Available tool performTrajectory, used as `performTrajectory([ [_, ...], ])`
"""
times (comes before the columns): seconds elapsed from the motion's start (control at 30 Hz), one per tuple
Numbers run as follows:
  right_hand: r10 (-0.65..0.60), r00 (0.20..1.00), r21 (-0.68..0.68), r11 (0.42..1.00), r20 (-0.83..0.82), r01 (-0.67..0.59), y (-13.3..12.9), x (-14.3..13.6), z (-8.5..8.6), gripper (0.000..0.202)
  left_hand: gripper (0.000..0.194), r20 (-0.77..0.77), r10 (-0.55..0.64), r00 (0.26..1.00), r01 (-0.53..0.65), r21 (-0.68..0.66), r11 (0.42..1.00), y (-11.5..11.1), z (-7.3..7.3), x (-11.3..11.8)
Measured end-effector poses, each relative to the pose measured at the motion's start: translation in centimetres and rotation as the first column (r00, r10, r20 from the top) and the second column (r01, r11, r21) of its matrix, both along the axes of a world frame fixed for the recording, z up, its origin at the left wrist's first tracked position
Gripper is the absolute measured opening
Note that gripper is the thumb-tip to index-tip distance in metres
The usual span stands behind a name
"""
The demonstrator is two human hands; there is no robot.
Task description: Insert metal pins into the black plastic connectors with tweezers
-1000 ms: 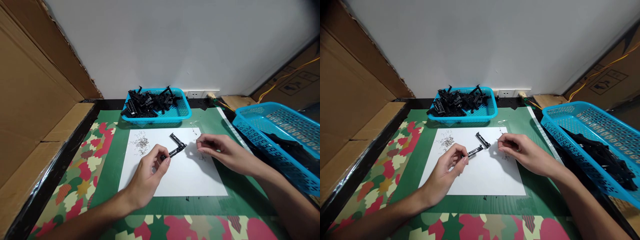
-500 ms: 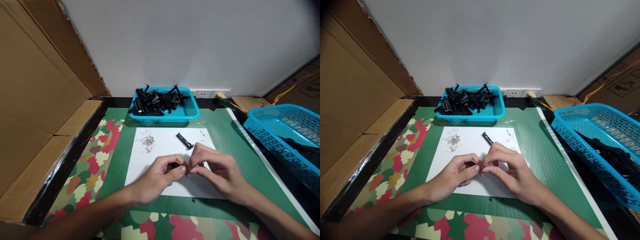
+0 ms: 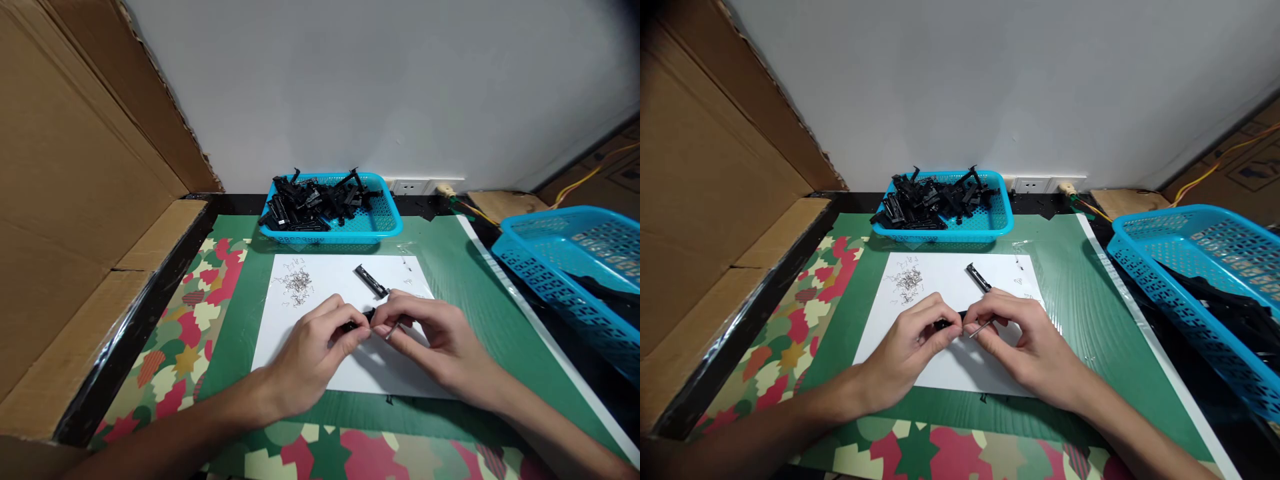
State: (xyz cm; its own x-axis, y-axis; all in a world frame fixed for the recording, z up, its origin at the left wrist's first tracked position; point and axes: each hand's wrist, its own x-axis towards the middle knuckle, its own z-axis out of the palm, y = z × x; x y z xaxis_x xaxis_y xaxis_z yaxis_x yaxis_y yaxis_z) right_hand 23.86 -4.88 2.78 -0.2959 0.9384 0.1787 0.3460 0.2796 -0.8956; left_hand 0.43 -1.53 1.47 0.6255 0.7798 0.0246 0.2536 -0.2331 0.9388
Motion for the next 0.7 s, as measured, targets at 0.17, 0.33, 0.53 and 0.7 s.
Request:
performTrajectory([
  [0.17,0.007,0.999,0.016,1.000,0.035,-0.008,0.0,-0.2,-0.1,0.012,0.025,-0.047,0.022,0.999,-0.017,0.100,0.995,-0.2,-0.2,0.0],
  [0.33,-0.019,0.998,0.010,1.000,0.057,0.018,0.0,-0.1,0.3,0.013,0.027,-0.047,0.024,0.999,-0.019,0.096,0.995,-0.3,-0.1,0.0],
  [0.53,-0.019,0.936,-0.106,0.993,0.350,0.060,0.9,4.8,1.6,0.022,0.027,0.122,0.230,0.965,-0.241,0.080,0.967,0.1,-0.1,0.0],
  [0.7,0.126,0.865,-0.247,0.969,0.486,-0.002,1.9,8.6,1.6,0.029,0.021,0.306,0.447,0.841,-0.500,0.121,0.857,1.3,-0.5,-0.2],
])
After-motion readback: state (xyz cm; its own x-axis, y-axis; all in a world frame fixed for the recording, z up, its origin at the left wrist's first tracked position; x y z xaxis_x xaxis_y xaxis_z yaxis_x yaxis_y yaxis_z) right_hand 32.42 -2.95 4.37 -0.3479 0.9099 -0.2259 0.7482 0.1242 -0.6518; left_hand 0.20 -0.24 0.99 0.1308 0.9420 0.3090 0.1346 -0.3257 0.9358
